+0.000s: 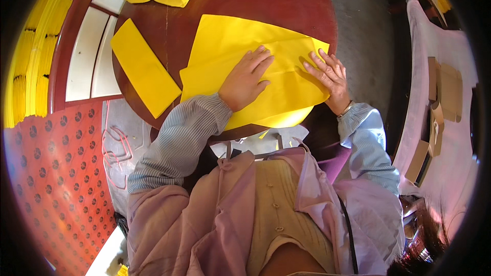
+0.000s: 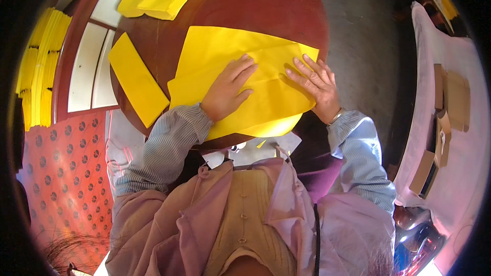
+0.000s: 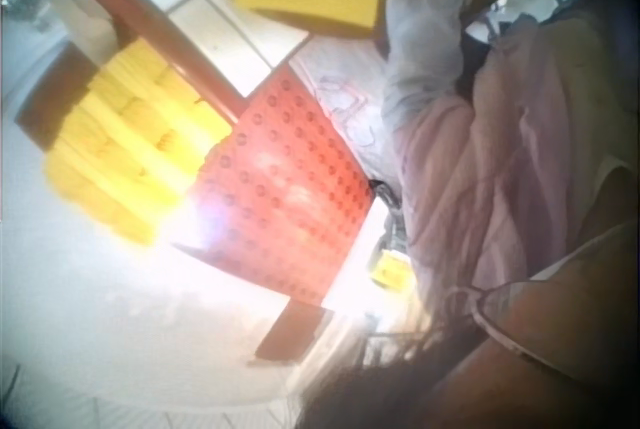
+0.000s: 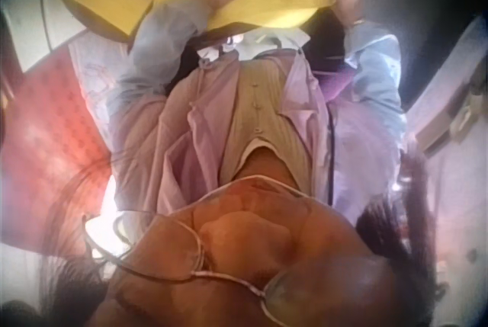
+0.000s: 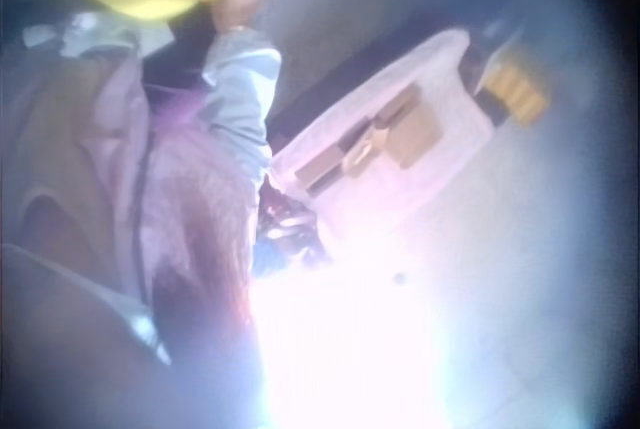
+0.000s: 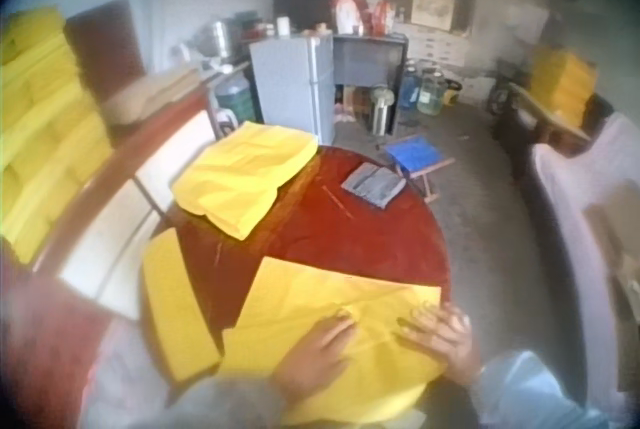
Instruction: The person folds yellow cloths on a round wooden table. They smooth each fold, stack the folded pieces, and repeat the process with additional cloths. The workspace includes a stack of finished folded cloths and a patterned floor mat nearby.
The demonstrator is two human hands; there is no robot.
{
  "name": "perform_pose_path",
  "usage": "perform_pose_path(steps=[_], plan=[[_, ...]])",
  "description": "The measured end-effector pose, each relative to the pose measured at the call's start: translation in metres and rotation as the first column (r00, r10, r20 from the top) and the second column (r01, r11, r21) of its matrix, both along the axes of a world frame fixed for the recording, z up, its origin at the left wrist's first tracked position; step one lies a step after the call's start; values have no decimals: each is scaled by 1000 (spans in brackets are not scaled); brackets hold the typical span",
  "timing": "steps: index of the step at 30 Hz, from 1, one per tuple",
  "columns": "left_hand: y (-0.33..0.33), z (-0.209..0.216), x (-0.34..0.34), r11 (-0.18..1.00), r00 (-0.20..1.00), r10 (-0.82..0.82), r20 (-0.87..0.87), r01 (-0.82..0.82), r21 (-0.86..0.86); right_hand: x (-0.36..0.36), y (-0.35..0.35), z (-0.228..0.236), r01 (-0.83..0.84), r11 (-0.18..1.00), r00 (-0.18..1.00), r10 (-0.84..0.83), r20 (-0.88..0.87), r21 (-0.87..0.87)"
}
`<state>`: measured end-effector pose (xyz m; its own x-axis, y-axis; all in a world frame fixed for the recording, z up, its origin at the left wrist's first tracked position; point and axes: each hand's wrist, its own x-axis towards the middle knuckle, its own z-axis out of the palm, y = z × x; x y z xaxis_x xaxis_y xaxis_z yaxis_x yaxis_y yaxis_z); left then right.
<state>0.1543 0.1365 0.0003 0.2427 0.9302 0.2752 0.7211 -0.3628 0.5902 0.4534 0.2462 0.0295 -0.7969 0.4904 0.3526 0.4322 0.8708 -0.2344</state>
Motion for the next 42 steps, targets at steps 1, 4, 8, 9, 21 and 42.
perform_pose_path(steps=[1,4,8,9,21,42], plan=[[1,1,0,1000,1000,-15,-9,15,-28,1,4,3,-65,998,992,68,105,-26],[-3,6,-10,998,997,-68,-45,67,-6,2,11,7,-165,973,960,196,201,-158],[-52,21,-47,990,998,1,-69,-11,-139,7,16,3,-197,957,922,254,291,-211],[-68,26,-59,976,997,48,-66,-61,-209,9,17,2,-206,959,917,259,304,-195],[-140,57,-123,926,996,81,-33,-88,-368,12,42,3,-191,906,927,293,234,-377],[-137,29,-81,937,934,338,-114,-345,-46,-2,38,16,-269,949,904,308,295,-167]])
